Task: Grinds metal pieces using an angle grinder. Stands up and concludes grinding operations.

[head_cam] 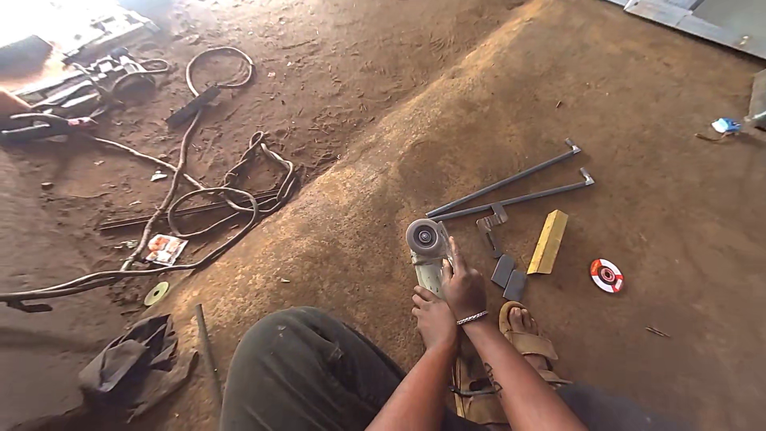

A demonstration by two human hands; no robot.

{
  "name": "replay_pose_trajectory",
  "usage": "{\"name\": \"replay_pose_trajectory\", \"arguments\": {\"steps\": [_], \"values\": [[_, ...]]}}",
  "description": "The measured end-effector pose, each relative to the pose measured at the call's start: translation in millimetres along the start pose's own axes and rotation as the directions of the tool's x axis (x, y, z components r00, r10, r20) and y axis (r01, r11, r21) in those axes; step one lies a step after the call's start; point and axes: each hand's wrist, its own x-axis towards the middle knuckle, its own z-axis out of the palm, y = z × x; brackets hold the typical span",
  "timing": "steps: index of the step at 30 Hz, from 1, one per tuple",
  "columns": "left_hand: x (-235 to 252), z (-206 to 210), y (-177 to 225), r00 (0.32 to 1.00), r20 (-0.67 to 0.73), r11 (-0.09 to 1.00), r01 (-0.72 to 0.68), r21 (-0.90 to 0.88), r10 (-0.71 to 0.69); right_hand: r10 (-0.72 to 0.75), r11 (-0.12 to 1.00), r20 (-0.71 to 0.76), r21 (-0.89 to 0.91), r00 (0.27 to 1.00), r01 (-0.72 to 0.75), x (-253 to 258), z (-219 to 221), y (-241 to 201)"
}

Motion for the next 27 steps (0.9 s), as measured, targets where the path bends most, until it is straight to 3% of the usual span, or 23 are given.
{"name": "replay_pose_trajectory", "arguments": {"steps": [5, 10, 14, 19, 27], "values": [[1.7, 1.7, 2.0, 1.000, -0.021, 1.000, 0.014, -0.017, -0.015, 0.002, 0.999, 0.088, -0.035, 0.996, 0.001, 15.6, -4.5, 6.6], [2.9, 2.3, 1.0, 1.000, -0.025, 1.000, 0.015, -0.021, -0.015, 0.003, 1.000, 0.042, 0.012, 0.999, -0.003, 15.8, -1.5, 16.3], [1.7, 2.8, 0.3, 1.000, -0.022, 1.000, 0.004, -0.002, -0.004, -0.020, 1.000, 0.140, -0.007, 0.990, 0.021, 11.1, -9.1, 18.2], [-1.1, -3.5, 0.8, 1.000, 0.005, 1.000, -0.004, -0.010, 0.004, -0.046, 0.997, -0.036, 0.065, 0.998, 0.049, 8.2, 1.2, 18.4], [0.6, 1.1, 0.1, 1.000, -0.017, 1.000, 0.005, -0.012, -0.005, -0.029, 0.999, 0.049, 0.036, 0.998, 0.028, 16.6, -5.8, 24.7]]}}
